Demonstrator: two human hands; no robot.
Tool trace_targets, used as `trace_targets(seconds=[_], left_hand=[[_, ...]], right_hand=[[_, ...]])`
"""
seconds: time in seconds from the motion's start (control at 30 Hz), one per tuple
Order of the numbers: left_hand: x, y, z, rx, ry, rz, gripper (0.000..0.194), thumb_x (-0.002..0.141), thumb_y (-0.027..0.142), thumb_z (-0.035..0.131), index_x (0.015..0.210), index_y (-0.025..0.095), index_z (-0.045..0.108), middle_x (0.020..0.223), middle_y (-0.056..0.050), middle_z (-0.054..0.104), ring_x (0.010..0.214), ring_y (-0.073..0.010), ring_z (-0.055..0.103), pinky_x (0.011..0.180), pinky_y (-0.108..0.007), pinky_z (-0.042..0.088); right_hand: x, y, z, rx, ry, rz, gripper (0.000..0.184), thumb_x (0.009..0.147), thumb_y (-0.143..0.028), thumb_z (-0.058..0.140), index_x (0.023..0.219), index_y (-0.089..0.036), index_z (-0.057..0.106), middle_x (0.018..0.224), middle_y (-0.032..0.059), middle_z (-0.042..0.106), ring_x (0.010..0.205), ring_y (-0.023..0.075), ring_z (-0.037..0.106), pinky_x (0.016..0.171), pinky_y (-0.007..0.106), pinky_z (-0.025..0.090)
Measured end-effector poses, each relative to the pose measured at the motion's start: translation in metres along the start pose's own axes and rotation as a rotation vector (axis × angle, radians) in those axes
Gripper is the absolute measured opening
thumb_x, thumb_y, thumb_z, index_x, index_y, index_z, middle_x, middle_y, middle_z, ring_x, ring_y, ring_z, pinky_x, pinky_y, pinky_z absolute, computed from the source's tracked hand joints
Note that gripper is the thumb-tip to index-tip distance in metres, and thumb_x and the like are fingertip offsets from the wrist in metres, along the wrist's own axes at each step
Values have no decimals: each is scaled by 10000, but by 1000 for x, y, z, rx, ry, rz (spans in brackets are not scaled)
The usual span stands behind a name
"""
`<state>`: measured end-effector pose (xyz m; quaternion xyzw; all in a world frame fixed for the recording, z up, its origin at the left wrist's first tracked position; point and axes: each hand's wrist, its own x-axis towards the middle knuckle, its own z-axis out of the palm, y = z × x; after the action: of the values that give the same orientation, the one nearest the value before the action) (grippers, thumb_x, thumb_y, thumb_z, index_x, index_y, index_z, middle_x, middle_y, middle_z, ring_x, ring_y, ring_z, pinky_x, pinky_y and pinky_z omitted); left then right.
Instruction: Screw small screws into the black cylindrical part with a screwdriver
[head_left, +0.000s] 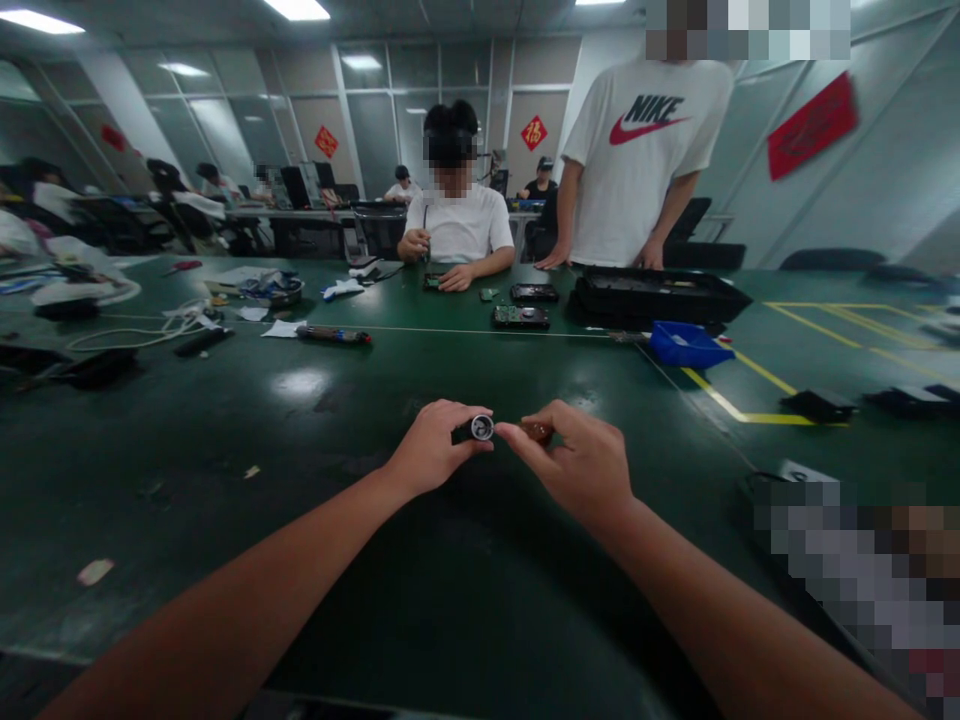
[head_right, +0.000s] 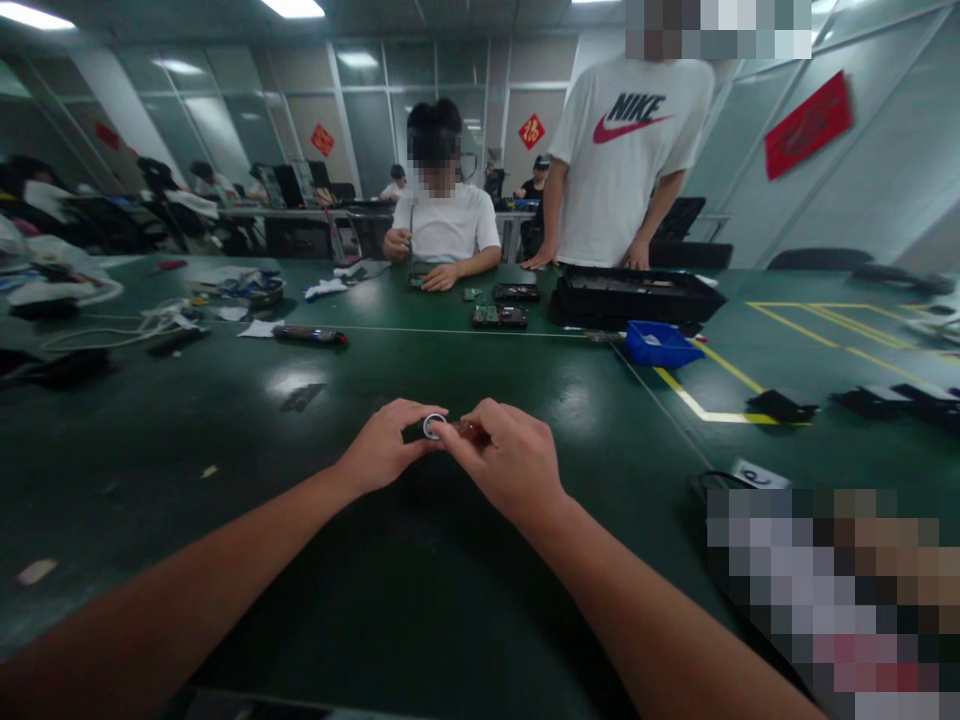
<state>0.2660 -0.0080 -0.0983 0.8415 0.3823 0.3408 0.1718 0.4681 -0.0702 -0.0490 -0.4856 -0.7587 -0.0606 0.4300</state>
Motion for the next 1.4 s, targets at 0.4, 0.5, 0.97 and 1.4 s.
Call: trace_targets(seconds=[0.4,0.5,0.97,1.4], left_hand=[[3,2,-3,-48,-17,-6,450,892,546,614,1218,240,664,1189,-41,711,1093,-236,616,975,-406,445],[4,2,-4,-55,-14,-18,463,886,561,613,1220,244,665,1186,-44,712,1089,-241,616,966,-406,449],[3,1,-5,-67,-15,-11,505,884,609,573,1214,239,672,1175,-49,716,1090,-248,614,956,-402,450],[2,3,-6,-57,-24,-14,457,886,546,621,1233,250,653,1192,-49,706,1099,-245,603,970,-421,451]], right_hand=[[6,-5,-3,-19,-12,-91,347,901,-480,636,694,-203,596,593,7,607,529,125,544,537,263,388],[8,-6,-2,-22,-27,-87,357,905,-489,625,691,-204,606,590,10,615,526,126,541,533,264,388],[7,-7,-3,20,-58,-86,322,914,-486,615,753,-208,631,640,20,663,568,142,603,559,270,433],[7,-7,-2,-11,1,17,369,872,-514,656,660,-218,599,580,4,614,510,133,548,530,274,403]])
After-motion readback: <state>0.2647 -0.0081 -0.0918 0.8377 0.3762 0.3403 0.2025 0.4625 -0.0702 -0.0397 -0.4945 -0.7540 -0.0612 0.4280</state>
